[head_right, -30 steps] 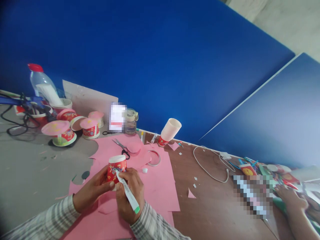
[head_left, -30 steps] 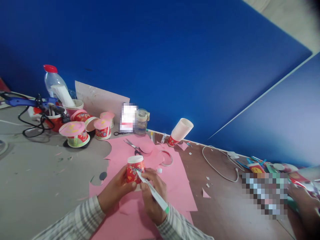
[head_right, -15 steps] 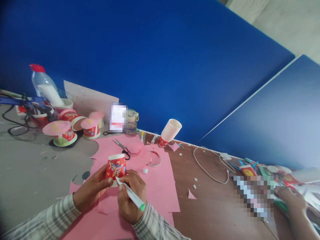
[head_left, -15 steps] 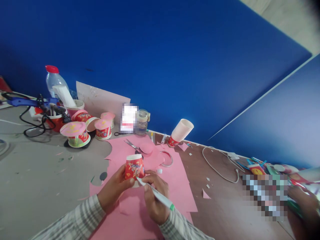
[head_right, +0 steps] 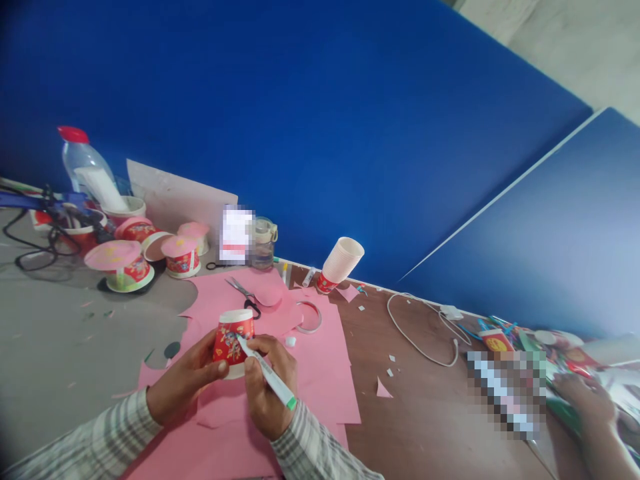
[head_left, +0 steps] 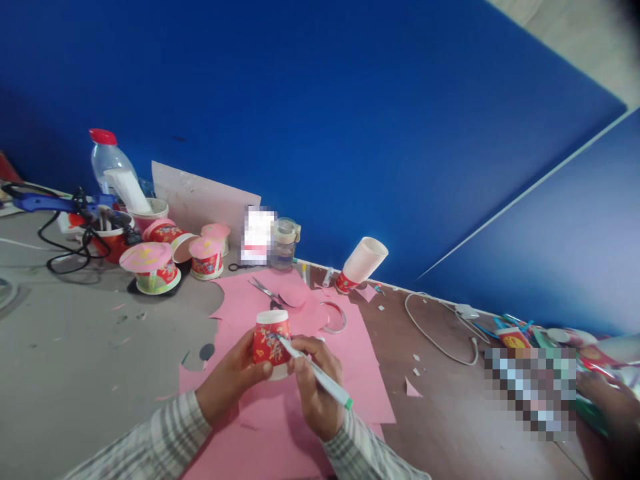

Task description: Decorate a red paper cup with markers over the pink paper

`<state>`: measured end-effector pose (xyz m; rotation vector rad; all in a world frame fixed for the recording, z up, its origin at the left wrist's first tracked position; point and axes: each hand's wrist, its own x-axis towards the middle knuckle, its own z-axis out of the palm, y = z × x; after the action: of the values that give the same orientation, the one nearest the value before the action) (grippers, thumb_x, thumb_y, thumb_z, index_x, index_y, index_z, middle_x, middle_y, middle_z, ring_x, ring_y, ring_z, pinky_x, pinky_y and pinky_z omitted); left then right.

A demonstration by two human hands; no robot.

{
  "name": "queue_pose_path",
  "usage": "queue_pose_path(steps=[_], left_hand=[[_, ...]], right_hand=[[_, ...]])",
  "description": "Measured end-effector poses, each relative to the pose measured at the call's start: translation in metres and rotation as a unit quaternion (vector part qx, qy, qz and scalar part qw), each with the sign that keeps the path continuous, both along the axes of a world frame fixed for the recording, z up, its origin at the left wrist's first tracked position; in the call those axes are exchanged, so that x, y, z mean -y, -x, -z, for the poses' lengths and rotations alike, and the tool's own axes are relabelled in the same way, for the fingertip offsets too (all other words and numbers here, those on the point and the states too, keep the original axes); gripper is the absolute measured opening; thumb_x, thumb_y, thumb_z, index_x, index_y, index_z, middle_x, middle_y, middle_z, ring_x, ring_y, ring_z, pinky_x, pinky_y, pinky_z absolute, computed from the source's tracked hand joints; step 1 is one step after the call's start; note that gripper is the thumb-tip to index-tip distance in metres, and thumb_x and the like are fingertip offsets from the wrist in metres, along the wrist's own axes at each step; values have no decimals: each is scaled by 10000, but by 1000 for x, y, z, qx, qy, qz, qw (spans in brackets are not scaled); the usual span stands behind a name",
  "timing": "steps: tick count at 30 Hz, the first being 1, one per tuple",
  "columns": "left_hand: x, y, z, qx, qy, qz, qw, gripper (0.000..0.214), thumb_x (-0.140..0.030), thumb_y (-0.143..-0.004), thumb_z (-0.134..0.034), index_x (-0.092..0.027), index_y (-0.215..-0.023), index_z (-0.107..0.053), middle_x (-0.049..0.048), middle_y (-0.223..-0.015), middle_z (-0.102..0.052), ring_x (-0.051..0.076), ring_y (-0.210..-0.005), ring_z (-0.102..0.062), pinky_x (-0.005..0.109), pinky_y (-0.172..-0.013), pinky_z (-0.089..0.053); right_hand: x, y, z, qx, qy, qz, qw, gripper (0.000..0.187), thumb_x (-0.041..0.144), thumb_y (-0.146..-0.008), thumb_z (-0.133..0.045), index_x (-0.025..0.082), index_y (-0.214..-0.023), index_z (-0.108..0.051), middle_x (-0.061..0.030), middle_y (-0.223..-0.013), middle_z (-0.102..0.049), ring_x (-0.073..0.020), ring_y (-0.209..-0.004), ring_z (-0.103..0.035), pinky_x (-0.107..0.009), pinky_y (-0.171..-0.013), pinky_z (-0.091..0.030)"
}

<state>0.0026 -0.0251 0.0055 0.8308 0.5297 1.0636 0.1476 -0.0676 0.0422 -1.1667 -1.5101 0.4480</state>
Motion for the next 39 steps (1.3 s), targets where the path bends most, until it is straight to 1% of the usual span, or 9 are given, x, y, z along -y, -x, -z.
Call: queue_pose_path(steps=[8, 11, 16, 22, 26, 30, 33, 39], left_hand=[[0, 1, -3, -24, -15, -2, 1000, 564, -143, -548, -715, -179, -1089, -558, 141, -944, -680, 392, -901, -544, 499, -719, -449], [0, 1, -4, -15, -8, 1, 1000, 569, -127, -546, -715, -171, -1091, -556, 144, -940, -681, 392, -900, -548, 492, -711, -457], [0, 1, -3, 7, 16, 12, 1000, 552, -104, -559, -702, -175, -1087, -559, 148, -948, -684, 387, -894, -558, 501, -726, -458], [-2, 5, 1, 12, 22, 29, 999, 541, -127, -559, -701, -170, -1082, -571, 164, -976, -685, 390, -908, -550, 505, -755, -437], [-3, 8, 5, 18, 35, 44, 998, 564, -148, -564, -702, -170, -1108, -554, 167, -996, -677, 388, -907, -546, 474, -727, -442], [-2, 10, 2, 40, 49, 57, 996, 561, -141, -573, -695, -154, -1115, -552, 167, -967, -685, 370, -859, -565, 440, -696, -446], [-2, 10, -1, 57, 63, 56, 995, 555, -106, -582, -682, -162, -1119, -555, 156, -949, -692, 351, -825, -577, 431, -682, -451], [-2, 13, -3, 96, 103, 63, 988, 511, -46, -579, -653, -161, -1073, -596, 154, -918, -709, 359, -848, -577, 422, -656, -463]], right_hand=[[-1, 3, -1, 0, 7, -17, 1000, 144, 199, -775, -518, 180, -854, -636, -44, -716, -668, -208, -565, -634, -289, -518, -519], [-2, 2, 1, 9, 1, -8, 1000, 139, 188, -769, -527, 181, -848, -640, -41, -713, -670, -206, -574, -631, -283, -523, -513], [-4, -2, 2, 13, 13, 28, 999, 158, 209, -776, -510, 182, -846, -649, -22, -633, -654, -201, -527, -619, -280, -506, -506], [-11, -8, 0, -35, 22, 37, 998, 157, 232, -777, -506, 176, -791, -651, 2, -548, -611, -177, -456, -584, -247, -447, -480], [-14, -10, 0, -62, 38, 40, 997, 163, 223, -776, -496, 179, -780, -652, 5, -545, -603, -176, -464, -577, -247, -448, -482], [-16, -12, 0, -82, 45, 33, 995, 165, 214, -775, -493, 181, -761, -654, 10, -533, -593, -169, -459, -559, -245, -447, -473], [-15, -12, -1, -93, 49, 29, 994, 166, 206, -772, -492, 179, -755, -655, 9, -531, -593, -167, -459, -557, -243, -446, -470], [-12, -10, -3, -125, 68, 14, 990, 166, 211, -765, -494, 173, -752, -655, 7, -513, -594, -161, -432, -546, -233, -418, -457]])
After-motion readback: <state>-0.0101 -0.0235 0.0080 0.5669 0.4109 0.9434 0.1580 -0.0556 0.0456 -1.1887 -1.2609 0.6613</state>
